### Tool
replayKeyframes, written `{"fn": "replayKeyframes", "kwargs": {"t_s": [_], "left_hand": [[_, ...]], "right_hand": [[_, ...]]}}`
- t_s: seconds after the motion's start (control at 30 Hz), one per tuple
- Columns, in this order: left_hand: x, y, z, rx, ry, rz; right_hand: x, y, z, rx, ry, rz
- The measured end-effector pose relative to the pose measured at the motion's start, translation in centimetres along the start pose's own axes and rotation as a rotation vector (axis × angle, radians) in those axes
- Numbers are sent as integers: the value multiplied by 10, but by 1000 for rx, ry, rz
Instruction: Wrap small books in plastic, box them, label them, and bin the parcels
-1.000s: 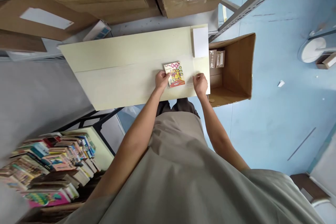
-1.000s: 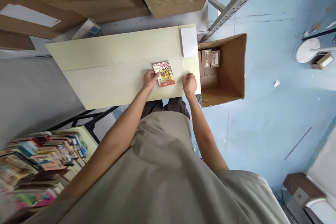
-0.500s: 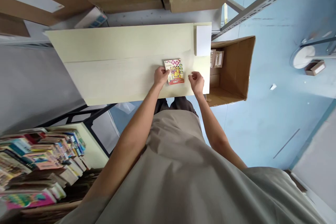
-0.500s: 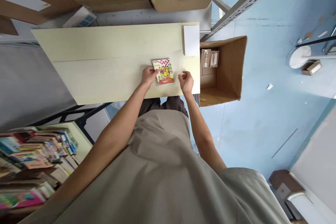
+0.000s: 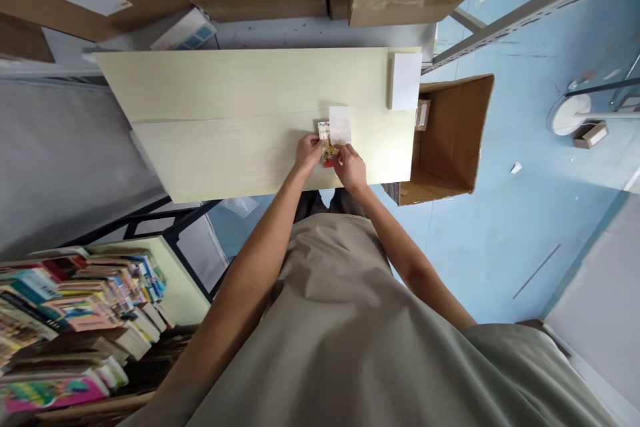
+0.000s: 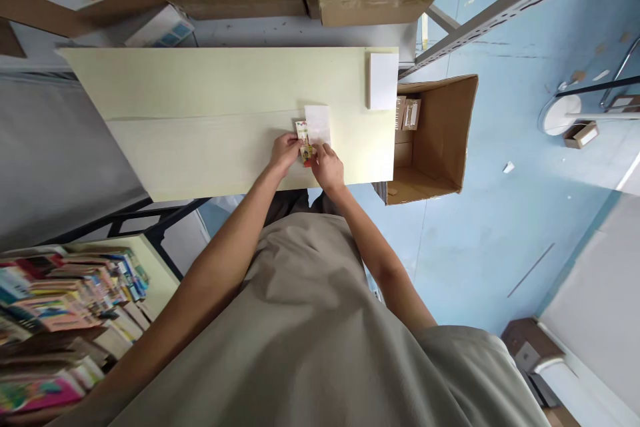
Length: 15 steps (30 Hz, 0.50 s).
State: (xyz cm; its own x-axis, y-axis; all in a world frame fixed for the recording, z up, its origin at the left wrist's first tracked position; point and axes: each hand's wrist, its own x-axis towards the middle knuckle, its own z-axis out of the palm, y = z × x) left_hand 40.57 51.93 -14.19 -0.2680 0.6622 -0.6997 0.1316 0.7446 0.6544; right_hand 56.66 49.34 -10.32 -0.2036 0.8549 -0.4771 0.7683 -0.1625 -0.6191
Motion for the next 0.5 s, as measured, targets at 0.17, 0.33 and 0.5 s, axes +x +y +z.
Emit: {"fn": "replayKeyframes", "kwargs": {"t_s": [0.17,0.33,0.5], "left_hand": [[-12,0,0,172,20,64],[-17,4,5,257,119,21],[-25,10,-3,390,114,25]], "right_hand": [[1,-1,15,-64,-26,40],[-6,-2,18,-45,-74,-40],[-4,13,-1,-15,117,50]]}}
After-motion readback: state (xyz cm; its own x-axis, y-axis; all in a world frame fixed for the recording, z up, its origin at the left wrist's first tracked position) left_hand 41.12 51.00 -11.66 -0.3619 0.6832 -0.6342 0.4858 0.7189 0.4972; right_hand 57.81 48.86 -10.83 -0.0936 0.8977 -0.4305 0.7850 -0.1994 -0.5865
